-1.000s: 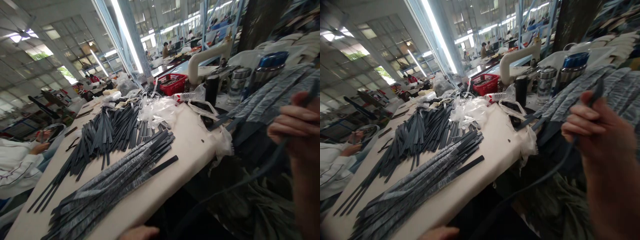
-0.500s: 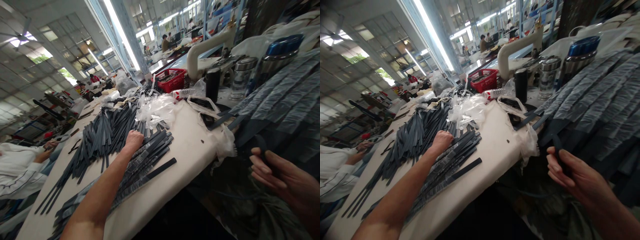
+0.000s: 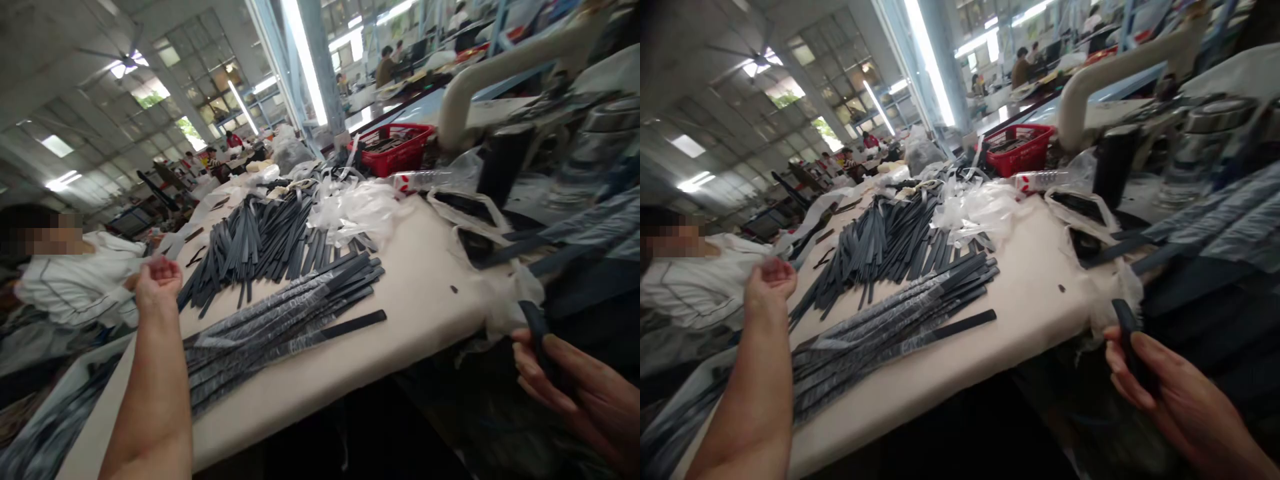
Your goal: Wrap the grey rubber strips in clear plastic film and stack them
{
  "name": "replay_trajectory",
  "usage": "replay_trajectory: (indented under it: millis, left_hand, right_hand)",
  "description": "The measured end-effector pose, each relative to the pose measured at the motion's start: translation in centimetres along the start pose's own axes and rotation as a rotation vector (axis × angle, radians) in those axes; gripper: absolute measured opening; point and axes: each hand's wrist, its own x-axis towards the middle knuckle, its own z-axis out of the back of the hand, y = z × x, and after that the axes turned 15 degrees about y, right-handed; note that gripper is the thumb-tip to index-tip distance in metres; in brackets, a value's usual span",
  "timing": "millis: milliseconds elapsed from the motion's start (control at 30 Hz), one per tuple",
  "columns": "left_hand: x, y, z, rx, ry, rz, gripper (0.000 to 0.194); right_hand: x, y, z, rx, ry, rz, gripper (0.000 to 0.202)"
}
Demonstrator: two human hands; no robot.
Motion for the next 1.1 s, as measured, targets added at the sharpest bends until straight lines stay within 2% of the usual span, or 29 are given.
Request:
replay_trajectory:
  millis: [67,133,233,300,367,433,567,800,900,1100]
  left_hand:
    - [-3.3,1.7,2.5,-0.085,-0.109,0.054,0.04]
    - [-7.7,4.3,3.2,-0.216,-0.163,0.148,0.034]
    - [-15.0,7.8,2.1,-0.56,-0.154,0.358,0.025]
    - [-19.3,9.2,0.7,-0.694,-0.129,0.474,0.024]
    - [-22.6,10.0,-0.7,-0.741,-0.11,0.576,0.025]
    - [-24.8,10.5,-1.7,-0.749,-0.086,0.656,0.023]
    - [-26.6,11.1,-2.5,-0.737,0.016,0.729,0.022]
    - [-27.4,11.5,-2.1,-0.684,0.186,0.754,0.01]
    - [-27.5,11.2,-2.3,-0.707,0.17,0.752,0.014]
    - [-27.4,11.0,-2.7,-0.754,0.038,0.743,0.022]
  right_hand:
    - [0.5,-0.9,-0.6,-0.101,0.055,-0.024,0.043]
    - [0.6,-1.7,-2.2,-0.233,0.167,-0.053,0.052]
    - [0.2,-2.6,-6.1,-0.433,0.466,-0.12,0.058]
    - [-0.4,-3.3,-9.0,-0.528,0.695,-0.165,0.058]
    - [-1.0,-4.2,-11.5,-0.59,0.881,-0.19,0.054]
    - [-1.4,-5.0,-13.4,-0.63,1.001,-0.191,0.052]
    - [-1.6,-5.8,-15.8,-0.674,1.11,-0.149,0.049]
    - [-1.2,-5.9,-18.5,-0.744,1.144,-0.034,0.039]
    - [-1.1,-6.4,-19.2,-0.803,1.149,0.017,0.035]
    - [-1.0,-7.6,-20.0,-0.917,1.14,0.058,0.033]
